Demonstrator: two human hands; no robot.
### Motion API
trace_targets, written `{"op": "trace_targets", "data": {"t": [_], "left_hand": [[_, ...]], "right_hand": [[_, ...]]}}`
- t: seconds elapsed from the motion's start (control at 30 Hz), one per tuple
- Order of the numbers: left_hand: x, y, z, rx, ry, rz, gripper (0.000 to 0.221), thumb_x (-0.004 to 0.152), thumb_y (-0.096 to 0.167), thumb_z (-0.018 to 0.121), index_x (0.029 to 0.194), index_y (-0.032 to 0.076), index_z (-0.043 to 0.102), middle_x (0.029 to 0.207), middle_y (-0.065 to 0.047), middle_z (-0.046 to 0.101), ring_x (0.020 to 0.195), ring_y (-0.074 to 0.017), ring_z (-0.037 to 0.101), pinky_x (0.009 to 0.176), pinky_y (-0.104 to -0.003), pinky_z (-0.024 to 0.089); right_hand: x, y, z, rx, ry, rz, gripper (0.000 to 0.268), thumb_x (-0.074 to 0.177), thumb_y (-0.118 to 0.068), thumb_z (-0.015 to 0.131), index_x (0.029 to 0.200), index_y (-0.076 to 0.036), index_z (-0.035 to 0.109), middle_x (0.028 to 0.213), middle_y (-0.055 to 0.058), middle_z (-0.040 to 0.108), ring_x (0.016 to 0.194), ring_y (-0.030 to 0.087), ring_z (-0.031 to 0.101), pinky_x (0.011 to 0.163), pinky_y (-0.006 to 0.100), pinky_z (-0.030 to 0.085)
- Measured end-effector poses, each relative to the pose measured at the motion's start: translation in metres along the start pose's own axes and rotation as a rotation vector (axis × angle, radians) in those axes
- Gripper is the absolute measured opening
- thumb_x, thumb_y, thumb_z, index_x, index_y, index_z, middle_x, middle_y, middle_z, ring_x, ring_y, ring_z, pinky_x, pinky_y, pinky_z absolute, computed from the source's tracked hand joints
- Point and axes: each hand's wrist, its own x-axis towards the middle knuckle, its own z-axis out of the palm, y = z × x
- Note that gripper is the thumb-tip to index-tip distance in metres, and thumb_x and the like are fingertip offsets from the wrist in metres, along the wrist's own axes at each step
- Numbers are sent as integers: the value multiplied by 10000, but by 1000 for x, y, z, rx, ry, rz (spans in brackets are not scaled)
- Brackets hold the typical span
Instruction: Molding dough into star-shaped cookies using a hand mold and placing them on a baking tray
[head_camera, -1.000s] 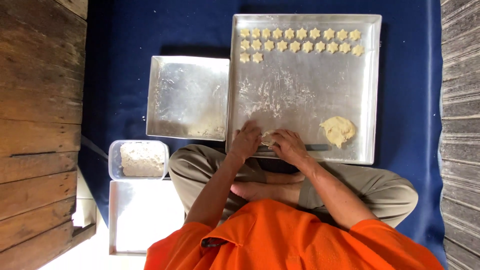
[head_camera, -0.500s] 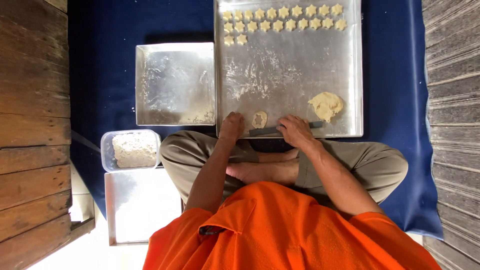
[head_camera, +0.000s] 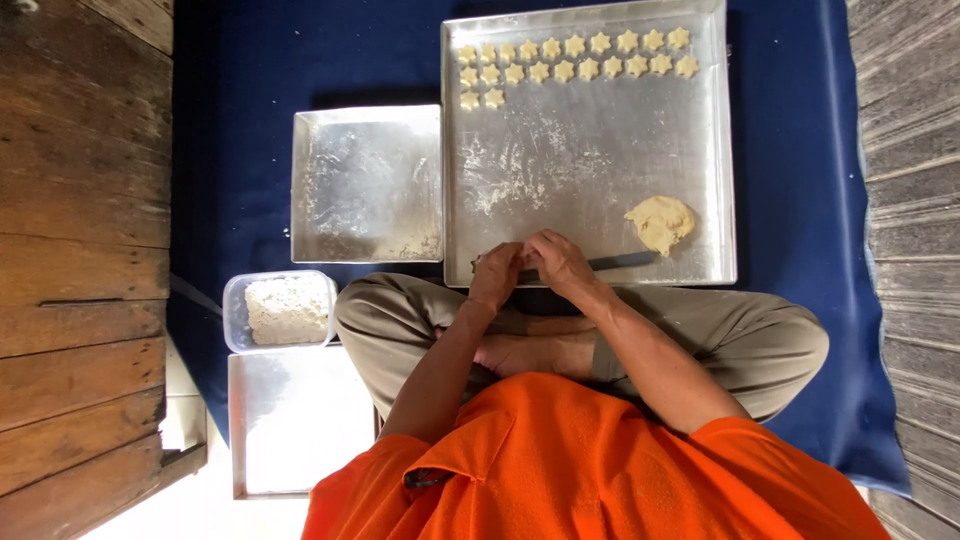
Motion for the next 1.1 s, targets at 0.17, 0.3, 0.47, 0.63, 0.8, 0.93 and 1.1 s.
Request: {"op": "trace_targets", "data": {"t": [0.17,0.3,0.47,0.63,0.8,0.93,1.1], "left_hand": [[5,9,32,-486,-6,-180,135,1048,135,617,1112,177,728,1029,-103,765,1028,-262,724,814,-405,611],[1,5,37,-660,-75,-272,192,1114,222,483,1147,162,662,1050,-77,764,989,-182,705,879,-382,578],[4,-8,23,-776,-55,-290,309,1153,232,369,1399,149,538,1274,-208,658,1174,-310,616,986,-486,536],[7,6,35,-719,-110,-228,278,1133,242,406,1341,135,557,1231,-206,662,1145,-319,625,971,-486,544],[1,12,34,-616,-146,-169,247,1106,256,453,1267,117,580,1176,-203,668,1108,-329,637,952,-486,554],[5,14,26,-509,-166,-100,229,1080,269,500,1193,99,604,1120,-201,674,1070,-340,648,932,-486,565],[6,28,32,-414,-203,-36,226,1054,283,548,1119,82,628,1065,-198,679,1033,-351,659,912,-486,575]], "right_hand": [[-23,3,-21,137,209,128,189,941,-39,656,1088,-137,722,925,92,723,898,338,722,750,430,601],[-37,10,-48,102,197,219,194,962,-64,637,1111,-120,747,968,122,770,926,358,735,779,458,603],[-55,62,-107,-336,290,688,411,888,-235,829,1169,-11,630,1212,229,516,1052,486,630,855,573,569],[-56,82,-103,-306,323,772,379,878,-257,825,1136,-46,646,1129,191,539,991,446,642,800,538,567],[-68,107,-91,-238,343,849,338,865,-286,820,1095,-91,667,1021,142,568,912,395,658,728,494,565],[-78,126,-85,-171,373,908,298,852,-315,815,1053,-135,687,914,94,597,833,345,673,657,450,563],[-77,161,-81,-116,400,986,258,839,-343,809,1011,-180,708,807,45,625,754,294,688,586,406,561]]}}
